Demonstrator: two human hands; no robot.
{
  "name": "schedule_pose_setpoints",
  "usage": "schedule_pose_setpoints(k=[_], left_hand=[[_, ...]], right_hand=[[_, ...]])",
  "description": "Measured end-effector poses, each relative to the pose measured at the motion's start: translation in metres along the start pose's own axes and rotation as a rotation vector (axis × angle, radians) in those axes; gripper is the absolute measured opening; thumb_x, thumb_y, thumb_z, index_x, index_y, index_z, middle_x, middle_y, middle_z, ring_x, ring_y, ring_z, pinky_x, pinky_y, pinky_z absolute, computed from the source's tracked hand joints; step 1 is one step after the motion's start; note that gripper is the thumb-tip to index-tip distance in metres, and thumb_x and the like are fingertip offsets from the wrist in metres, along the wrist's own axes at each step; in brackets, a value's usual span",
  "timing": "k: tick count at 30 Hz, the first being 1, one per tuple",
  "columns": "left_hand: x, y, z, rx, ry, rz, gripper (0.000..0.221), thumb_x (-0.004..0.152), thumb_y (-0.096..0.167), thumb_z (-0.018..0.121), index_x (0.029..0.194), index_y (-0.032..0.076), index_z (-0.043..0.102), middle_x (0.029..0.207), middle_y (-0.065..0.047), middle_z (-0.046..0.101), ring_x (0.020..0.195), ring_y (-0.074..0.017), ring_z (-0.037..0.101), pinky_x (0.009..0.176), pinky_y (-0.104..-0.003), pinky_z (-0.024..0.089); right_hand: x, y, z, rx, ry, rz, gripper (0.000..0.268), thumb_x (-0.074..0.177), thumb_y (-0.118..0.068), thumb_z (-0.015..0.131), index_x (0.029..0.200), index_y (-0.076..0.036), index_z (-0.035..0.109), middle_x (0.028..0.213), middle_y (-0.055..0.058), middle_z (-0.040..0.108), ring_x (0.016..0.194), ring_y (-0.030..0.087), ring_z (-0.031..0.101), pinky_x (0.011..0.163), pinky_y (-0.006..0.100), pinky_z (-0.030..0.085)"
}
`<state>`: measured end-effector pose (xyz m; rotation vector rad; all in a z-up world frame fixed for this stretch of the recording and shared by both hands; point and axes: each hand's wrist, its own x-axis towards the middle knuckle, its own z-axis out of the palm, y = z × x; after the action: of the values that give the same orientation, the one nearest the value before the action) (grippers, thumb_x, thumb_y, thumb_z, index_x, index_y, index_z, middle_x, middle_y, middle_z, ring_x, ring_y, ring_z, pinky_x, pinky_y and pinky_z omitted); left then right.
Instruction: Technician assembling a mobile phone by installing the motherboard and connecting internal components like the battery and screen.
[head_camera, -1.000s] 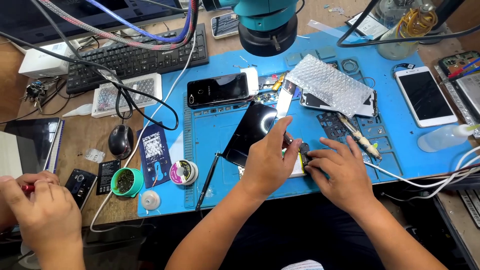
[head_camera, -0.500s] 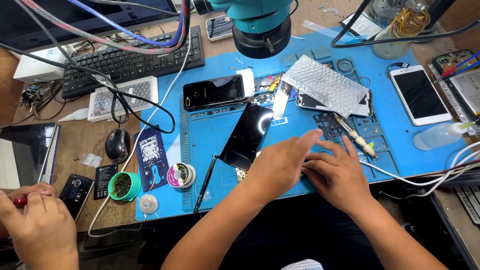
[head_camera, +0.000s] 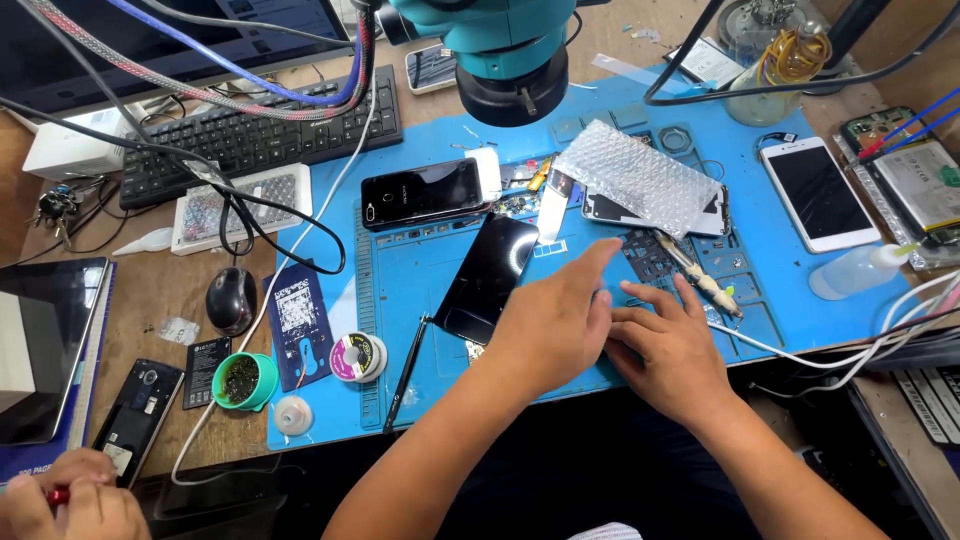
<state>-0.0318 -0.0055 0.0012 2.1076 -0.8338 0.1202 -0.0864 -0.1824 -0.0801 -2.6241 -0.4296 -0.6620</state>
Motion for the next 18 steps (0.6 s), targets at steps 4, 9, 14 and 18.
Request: schedule_pose_setpoints(k=[4,9,14,18], left_hand=[[-0.003,-0.007,0.011,0.283,0.160,0.108,0.047,0.102,0.028,0.051,0.144,0.007,0.048,0.085,-0.012,0.067,0.070,-0.0304,0.069,0.058,-0.042,0.058],[-0.007,-0.014,0.020,0.288,0.164,0.095,0.050,0.100,0.027,0.049,0.146,0.009,0.046,0.087,-0.016,0.068,0.066,-0.0386,0.069,0.057,-0.052,0.056],[-0.004,0.001,0.005,0.167,0.093,0.036,0.050,0.101,0.024,0.049,0.147,0.005,0.042,0.092,-0.017,0.072,0.075,-0.0362,0.074,0.062,-0.049,0.060],[-0.001,-0.001,0.002,0.494,0.279,0.144,0.049,0.104,0.038,0.047,0.132,0.000,0.056,0.070,-0.009,0.063,0.057,-0.0269,0.067,0.052,-0.037,0.056]], right_hand=[[0.000,0.001,0.000,-0.016,-0.002,-0.011,0.006,0.082,-0.025,0.080,0.086,-0.023,0.077,0.100,-0.009,0.078,0.127,0.022,0.062,0.122,0.059,0.028],[-0.003,0.001,0.000,-0.016,-0.012,-0.005,0.005,0.083,-0.026,0.080,0.085,-0.023,0.075,0.098,-0.010,0.078,0.127,0.021,0.062,0.122,0.058,0.028],[0.003,0.000,-0.003,-0.013,-0.039,0.000,0.005,0.083,-0.025,0.079,0.087,-0.023,0.076,0.099,-0.010,0.077,0.128,0.021,0.062,0.122,0.060,0.028],[0.001,0.002,0.001,-0.043,0.010,-0.020,0.005,0.084,-0.027,0.078,0.086,-0.025,0.075,0.101,-0.011,0.077,0.128,0.020,0.061,0.123,0.057,0.027]])
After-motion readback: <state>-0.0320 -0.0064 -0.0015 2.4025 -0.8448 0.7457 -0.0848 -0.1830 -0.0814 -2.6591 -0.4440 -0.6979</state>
